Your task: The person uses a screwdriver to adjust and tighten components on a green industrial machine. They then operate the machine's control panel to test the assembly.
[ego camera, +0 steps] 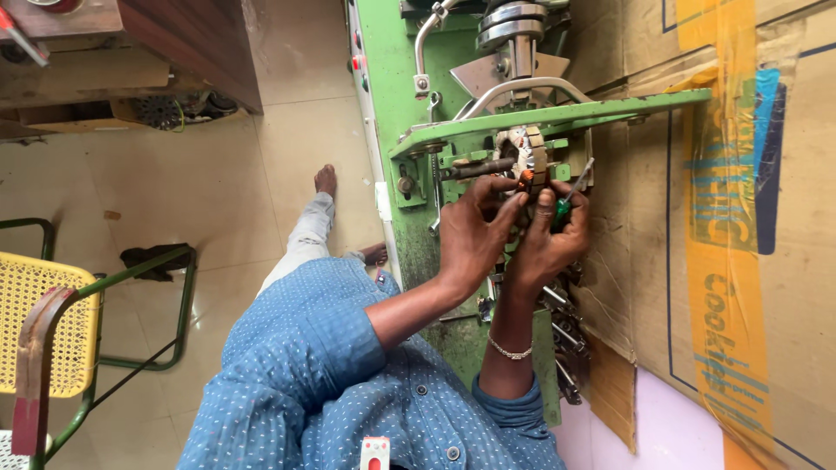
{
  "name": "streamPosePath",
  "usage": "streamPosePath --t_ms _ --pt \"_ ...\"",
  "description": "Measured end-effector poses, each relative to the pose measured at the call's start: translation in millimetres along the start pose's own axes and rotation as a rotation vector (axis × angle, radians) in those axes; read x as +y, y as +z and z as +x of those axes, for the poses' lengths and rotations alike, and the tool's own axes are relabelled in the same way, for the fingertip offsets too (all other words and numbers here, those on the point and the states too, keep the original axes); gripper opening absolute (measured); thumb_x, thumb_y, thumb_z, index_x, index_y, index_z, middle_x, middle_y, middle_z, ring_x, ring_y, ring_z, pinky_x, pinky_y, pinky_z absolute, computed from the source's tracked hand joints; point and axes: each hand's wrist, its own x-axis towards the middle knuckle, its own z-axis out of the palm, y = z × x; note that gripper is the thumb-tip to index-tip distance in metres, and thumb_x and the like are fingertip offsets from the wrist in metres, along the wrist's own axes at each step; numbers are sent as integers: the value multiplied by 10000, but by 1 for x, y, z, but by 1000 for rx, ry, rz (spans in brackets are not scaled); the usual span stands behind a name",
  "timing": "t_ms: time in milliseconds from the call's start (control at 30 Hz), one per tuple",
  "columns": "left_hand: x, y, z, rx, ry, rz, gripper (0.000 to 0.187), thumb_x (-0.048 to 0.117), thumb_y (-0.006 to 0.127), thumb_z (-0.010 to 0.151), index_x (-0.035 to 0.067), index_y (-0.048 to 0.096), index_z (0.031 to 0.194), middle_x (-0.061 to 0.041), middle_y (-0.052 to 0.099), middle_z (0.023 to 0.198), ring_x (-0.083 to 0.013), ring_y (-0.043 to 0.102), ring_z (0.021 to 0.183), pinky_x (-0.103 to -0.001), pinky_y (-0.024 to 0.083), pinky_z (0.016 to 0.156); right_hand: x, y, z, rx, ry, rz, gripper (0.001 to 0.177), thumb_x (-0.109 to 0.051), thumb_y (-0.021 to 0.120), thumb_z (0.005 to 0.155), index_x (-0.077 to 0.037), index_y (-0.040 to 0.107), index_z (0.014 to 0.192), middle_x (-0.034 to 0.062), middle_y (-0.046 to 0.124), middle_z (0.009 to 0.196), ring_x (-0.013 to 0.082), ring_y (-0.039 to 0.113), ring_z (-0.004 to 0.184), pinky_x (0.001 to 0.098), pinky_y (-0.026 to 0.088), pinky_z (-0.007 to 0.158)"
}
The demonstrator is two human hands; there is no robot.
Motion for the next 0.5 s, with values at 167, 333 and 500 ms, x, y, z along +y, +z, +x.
streamPosePath --t_ms 167,333,500 --pt "-7 -6 2 4 332 343 222 285 702 1003 119 641 1138 -27 739 751 -131 727 597 -269 538 485 7 0 -1 27 -113 -66 216 -195 723 1023 2 690 1105 81 705 1047 178 671 966 341 566 874" --pt "-2 -12 7 -18 355 422 222 306 699 988 154 666 1147 -13 704 678 -149 675 504 -309 482 442 4 1 -4 34 -76 -54 231 -199 721 1028 10 687 1121 81 697 1054 189 654 965 343 553 866" --pt "0 -18 4 53 521 490 238 335 699 995 143 655 1128 -47 744 804 -187 703 577 -324 498 465 2 2 -3 40 -50 -27 229 -194 719 1017 10 679 1112 72 695 1061 182 655 983 334 552 878"
